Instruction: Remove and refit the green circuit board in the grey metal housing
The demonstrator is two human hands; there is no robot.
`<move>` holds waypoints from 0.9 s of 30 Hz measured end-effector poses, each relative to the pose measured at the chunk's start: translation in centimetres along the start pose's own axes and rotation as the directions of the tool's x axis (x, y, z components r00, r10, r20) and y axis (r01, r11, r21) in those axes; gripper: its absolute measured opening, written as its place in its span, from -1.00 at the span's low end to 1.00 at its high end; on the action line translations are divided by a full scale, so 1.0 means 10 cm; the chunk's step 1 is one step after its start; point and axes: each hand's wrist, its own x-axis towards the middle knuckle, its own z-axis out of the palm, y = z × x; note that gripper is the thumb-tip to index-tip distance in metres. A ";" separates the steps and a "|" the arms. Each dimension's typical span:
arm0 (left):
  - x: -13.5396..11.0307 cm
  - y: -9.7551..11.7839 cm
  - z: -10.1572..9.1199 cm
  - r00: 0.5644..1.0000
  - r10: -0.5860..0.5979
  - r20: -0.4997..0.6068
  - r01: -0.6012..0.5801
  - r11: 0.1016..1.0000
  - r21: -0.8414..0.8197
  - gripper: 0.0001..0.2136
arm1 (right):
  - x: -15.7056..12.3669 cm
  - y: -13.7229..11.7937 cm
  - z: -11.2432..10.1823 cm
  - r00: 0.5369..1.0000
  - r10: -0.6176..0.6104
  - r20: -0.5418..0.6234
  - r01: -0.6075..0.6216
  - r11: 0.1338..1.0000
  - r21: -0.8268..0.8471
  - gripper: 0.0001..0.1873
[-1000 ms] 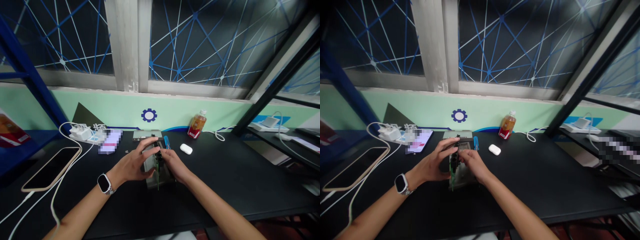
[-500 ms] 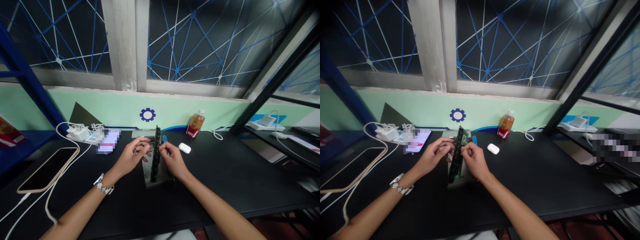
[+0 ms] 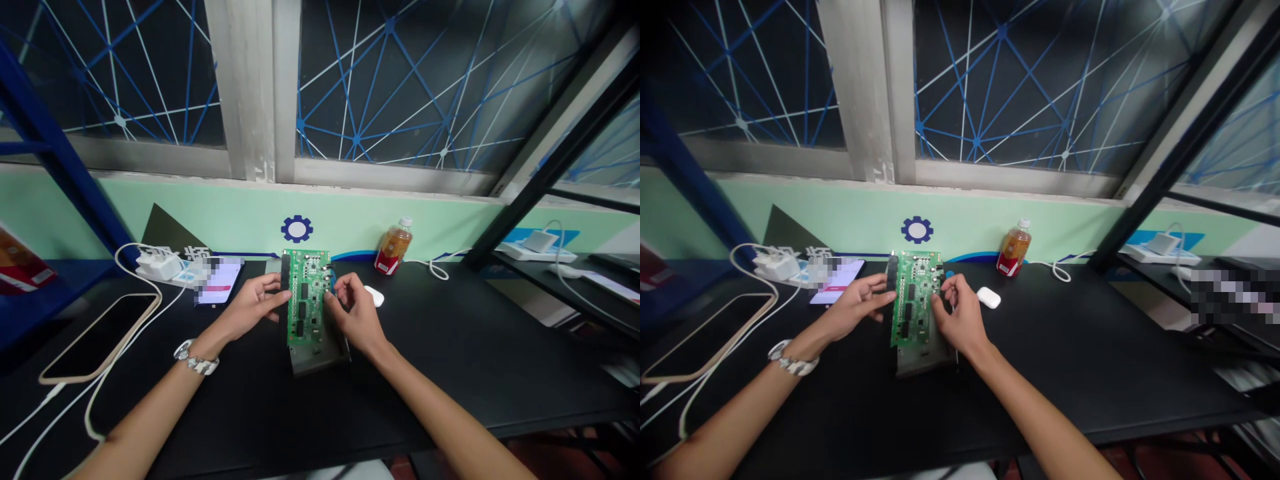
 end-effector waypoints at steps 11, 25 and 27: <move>0.07 -0.17 -0.08 0.999 0.026 0.022 -0.028 0.996 0.085 -0.65 | -0.05 -0.04 0.09 0.960 0.125 0.252 -0.212 0.910 0.356 -0.66; 0.10 -0.17 0.03 0.978 0.163 -0.126 -0.133 0.966 0.222 -0.74 | -0.22 -0.15 0.19 0.991 0.063 0.122 -0.081 0.985 0.151 -0.74; 0.09 -0.13 -0.02 0.982 0.135 -0.129 -0.107 0.973 0.207 -0.72 | -0.14 -0.11 0.15 0.975 0.136 0.176 -0.178 0.952 0.249 -0.72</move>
